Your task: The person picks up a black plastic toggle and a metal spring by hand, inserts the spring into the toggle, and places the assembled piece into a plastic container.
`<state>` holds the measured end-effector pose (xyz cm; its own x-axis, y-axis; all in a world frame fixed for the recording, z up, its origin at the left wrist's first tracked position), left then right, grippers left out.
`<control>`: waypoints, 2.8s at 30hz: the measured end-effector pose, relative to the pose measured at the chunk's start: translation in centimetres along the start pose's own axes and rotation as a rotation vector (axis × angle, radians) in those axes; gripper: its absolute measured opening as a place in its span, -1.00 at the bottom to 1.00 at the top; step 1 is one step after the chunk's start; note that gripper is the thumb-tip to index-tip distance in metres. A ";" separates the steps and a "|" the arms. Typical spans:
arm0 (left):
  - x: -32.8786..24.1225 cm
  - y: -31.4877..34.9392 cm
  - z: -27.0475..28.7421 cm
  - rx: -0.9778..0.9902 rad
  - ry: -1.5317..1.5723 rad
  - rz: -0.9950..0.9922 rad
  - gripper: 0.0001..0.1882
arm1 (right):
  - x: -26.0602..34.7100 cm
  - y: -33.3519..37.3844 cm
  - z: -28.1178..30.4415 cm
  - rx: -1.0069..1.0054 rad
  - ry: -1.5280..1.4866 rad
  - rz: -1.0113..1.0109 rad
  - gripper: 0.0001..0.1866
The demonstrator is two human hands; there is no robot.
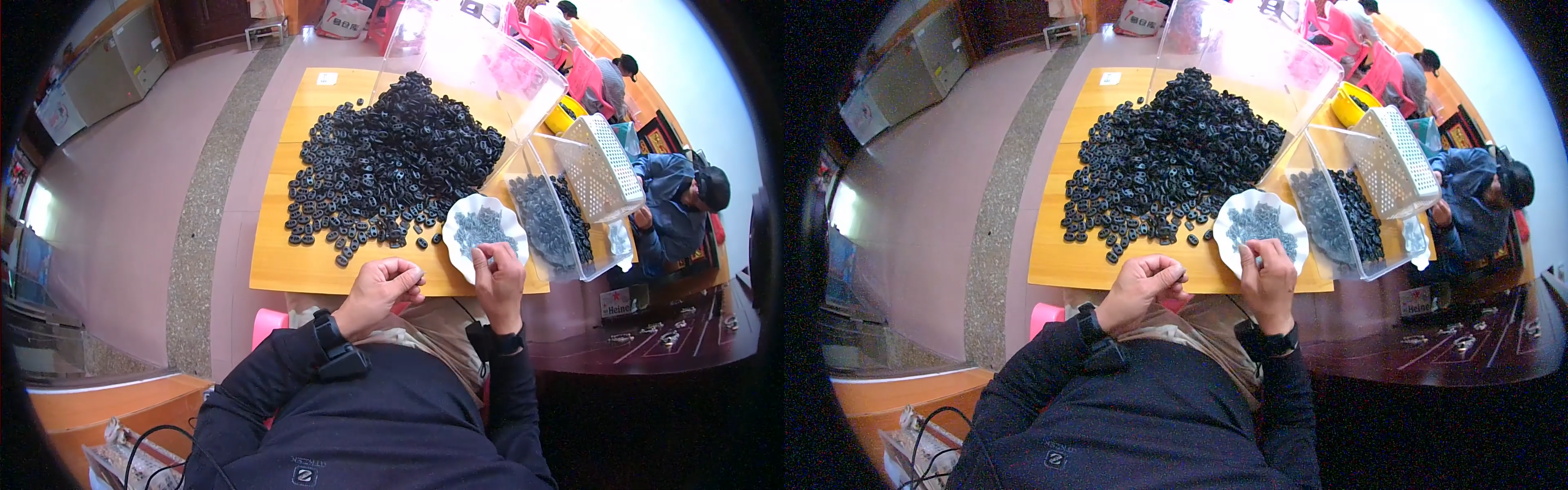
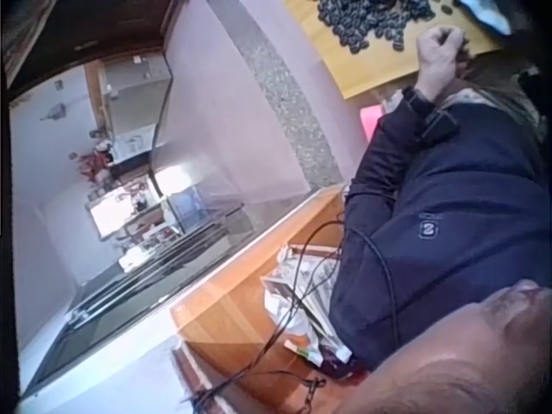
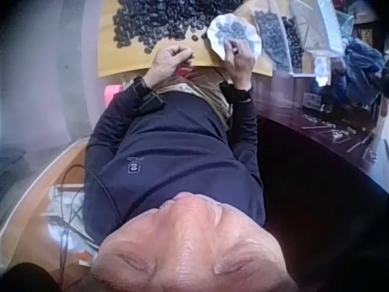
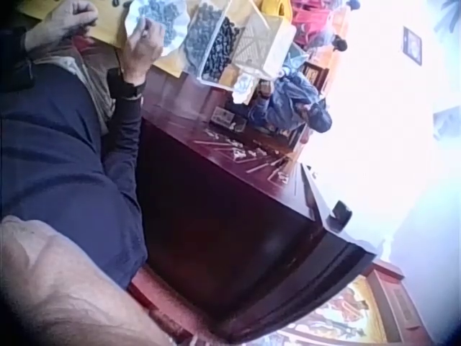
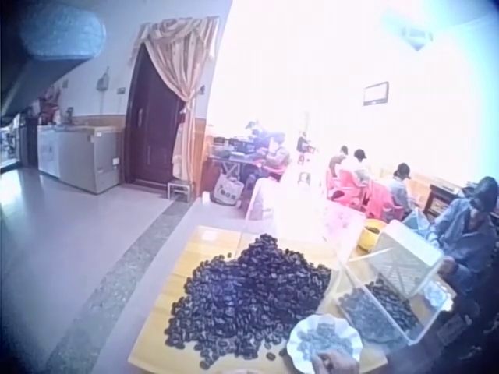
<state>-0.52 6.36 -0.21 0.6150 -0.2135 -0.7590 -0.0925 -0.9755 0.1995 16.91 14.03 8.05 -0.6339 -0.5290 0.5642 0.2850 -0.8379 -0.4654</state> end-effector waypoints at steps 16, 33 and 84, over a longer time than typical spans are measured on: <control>0.7 0.1 -0.2 0.071 0.054 0.037 -0.78 | 2.4 2.9 -5.7 0.379 -0.812 -0.145 -0.91; 0.1 0.5 0.7 -0.075 0.175 0.047 -0.84 | 1.4 3.4 -6.6 0.380 -0.874 -0.223 -0.91; 0.7 0.7 1.2 -0.082 0.260 0.133 -0.75 | 0.0 4.6 -8.3 0.433 -0.889 -0.394 -0.89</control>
<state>-1.03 5.43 -1.35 0.7827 -0.3082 -0.5406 -0.1287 -0.9301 0.3440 12.21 11.25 0.24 -0.0339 0.0283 0.9990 0.5167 -0.8551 0.0418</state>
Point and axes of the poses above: each hand's wrist, its own y-axis away from the middle knuckle, its own z-axis out of the back of the hand, x = y × z, the point moved 7 cm from there along -y, towards the middle knuckle, and after that the axes turned 2 degrees about y, right-handed, at the moved point
